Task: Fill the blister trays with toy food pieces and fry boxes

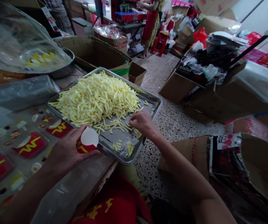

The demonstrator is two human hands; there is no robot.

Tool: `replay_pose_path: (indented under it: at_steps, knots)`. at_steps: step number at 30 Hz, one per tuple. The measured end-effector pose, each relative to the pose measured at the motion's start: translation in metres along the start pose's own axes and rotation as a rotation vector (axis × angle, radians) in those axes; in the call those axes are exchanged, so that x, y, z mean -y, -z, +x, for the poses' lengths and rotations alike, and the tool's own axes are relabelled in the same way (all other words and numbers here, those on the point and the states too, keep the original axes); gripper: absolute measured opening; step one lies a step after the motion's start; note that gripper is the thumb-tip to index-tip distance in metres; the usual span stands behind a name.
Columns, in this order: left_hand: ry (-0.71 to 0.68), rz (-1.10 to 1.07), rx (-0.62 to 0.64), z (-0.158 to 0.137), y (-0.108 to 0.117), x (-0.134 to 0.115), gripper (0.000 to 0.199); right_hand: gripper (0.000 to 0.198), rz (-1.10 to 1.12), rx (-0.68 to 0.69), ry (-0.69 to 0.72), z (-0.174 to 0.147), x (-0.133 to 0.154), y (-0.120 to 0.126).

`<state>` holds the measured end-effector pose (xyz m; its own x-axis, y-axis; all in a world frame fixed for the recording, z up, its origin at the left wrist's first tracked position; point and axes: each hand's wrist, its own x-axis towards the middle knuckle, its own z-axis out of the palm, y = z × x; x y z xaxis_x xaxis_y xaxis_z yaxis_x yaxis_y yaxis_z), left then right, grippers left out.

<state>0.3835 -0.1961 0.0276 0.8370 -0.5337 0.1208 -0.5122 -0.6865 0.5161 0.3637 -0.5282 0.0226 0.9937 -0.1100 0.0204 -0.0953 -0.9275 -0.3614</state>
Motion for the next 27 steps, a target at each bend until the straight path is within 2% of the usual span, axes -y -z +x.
replay_pose_path:
  at_steps: [3,8,13,17,20,22,27]
  knots:
    - [-0.004,0.019,-0.008,0.001,0.000,-0.003,0.100,0.015,-0.077,-0.024,-0.005,-0.006,0.013,0.003]
    - [-0.013,0.036,-0.044,0.000,0.004,0.000,0.101,0.024,-0.303,0.029,0.067,-0.015,0.047,-0.005]
    - [-0.030,0.012,-0.039,0.001,0.006,-0.007,0.098,0.013,-0.425,0.136,0.057,-0.019,0.067,-0.020]
    - [-0.046,-0.016,-0.026,0.006,0.002,-0.016,0.097,0.018,-0.425,0.161,0.024,-0.019,0.069,-0.031]
    - [-0.053,-0.024,-0.030,0.010,-0.004,-0.023,0.097,0.015,-0.366,0.112,-0.072,-0.017,0.069,-0.039]
    - [-0.045,-0.009,-0.001,0.011,-0.006,-0.026,0.097,0.020,-0.321,0.079,-0.112,-0.017,0.068,-0.043]
    - [-0.010,0.132,0.063,0.009,0.002,-0.026,0.095,0.019,-0.248,0.011,-0.092,-0.024,0.060,-0.033]
